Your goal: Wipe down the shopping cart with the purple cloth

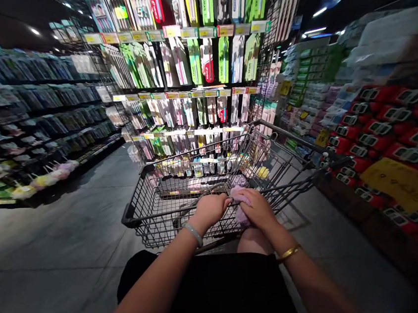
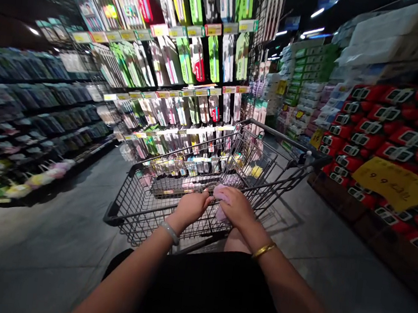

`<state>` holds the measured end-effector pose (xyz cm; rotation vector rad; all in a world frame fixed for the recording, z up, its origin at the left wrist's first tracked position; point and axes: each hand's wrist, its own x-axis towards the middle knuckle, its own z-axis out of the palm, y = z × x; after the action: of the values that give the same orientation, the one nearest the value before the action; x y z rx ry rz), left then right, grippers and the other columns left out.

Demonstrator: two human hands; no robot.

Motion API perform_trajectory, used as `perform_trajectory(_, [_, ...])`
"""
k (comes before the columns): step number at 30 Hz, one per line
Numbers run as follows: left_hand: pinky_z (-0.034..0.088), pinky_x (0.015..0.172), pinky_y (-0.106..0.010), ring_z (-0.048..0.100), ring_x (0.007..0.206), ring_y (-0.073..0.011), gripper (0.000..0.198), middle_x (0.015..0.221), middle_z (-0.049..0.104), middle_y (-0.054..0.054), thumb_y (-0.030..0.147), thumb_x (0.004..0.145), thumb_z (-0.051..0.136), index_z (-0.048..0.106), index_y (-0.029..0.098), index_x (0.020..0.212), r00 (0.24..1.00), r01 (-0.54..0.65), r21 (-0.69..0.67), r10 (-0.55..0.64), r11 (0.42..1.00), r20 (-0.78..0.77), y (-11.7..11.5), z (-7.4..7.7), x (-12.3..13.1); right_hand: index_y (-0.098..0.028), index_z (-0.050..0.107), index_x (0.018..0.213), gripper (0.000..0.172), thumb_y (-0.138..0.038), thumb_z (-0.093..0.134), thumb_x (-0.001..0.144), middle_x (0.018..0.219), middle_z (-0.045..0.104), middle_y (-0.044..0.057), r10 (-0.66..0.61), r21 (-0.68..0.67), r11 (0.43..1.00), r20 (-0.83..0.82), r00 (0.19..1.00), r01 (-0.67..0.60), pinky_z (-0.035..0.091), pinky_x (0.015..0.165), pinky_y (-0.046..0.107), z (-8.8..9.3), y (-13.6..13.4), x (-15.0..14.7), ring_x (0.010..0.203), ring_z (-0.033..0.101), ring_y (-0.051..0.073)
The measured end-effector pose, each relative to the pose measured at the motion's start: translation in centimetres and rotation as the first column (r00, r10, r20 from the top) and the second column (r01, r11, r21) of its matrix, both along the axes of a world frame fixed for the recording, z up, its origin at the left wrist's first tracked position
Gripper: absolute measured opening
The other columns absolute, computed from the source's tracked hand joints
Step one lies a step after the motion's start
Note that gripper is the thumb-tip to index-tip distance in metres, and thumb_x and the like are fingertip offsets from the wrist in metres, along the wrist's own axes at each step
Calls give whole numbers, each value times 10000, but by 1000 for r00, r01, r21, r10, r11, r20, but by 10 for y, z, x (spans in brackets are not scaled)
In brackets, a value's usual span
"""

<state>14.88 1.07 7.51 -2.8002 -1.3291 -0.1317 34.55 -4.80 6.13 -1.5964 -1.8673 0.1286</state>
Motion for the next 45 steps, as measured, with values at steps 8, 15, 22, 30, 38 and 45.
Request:
perform_trajectory(8, [479,715,-318,701,850,-241,471,923,730,-76,498,1033,239,609,206,1056,999,-36,8,36,999,25,-3,-3,5,-233,714,953,218,-285,513,888,1070,723,76,-337,121,940,198,920,318,286,978,439,9,3,-31,1165,495,300])
perform_trajectory(15, [425,813,-352,679,843,-225,486,864,727,-62,492,1038,257,638,207,939,994,-97,52,93,994,62,-7,4,-53,-257,696,982,239,-303,486,877,992,703,44,-225,91,974,265,938,208,297,922,380,-4,6,-6,1004,554,238])
perform_trajectory(22, [390,808,-346,655,912,-228,554,916,719,-83,469,1046,211,674,195,917,924,-379,54,375,924,71,-19,-13,-106,-220,680,896,238,-304,458,887,877,674,76,-402,109,915,276,873,387,299,887,391,-3,12,-31,908,537,257])
perform_trajectory(30, [384,799,-336,654,890,-215,535,916,711,-64,455,1054,201,649,192,924,942,-327,73,320,942,99,-20,-17,-105,-241,636,1180,313,-357,473,939,1130,663,75,-44,137,991,294,955,3,231,1020,401,-20,4,-105,1081,501,256])
perform_trajectory(38, [392,848,-358,646,922,-223,474,936,702,-73,420,1056,232,630,188,944,940,-328,58,319,943,119,-30,-20,-102,-189,660,916,307,-362,412,969,907,691,108,-215,87,976,290,933,198,286,886,396,-9,13,-127,911,550,258])
perform_trajectory(45, [402,827,-331,652,916,-207,455,968,708,-71,411,1056,231,625,196,985,950,-301,25,297,953,95,-30,-12,-115,-234,650,1125,273,-340,469,951,1079,688,71,-21,125,992,282,959,-15,287,961,376,-17,6,-134,1040,546,248])
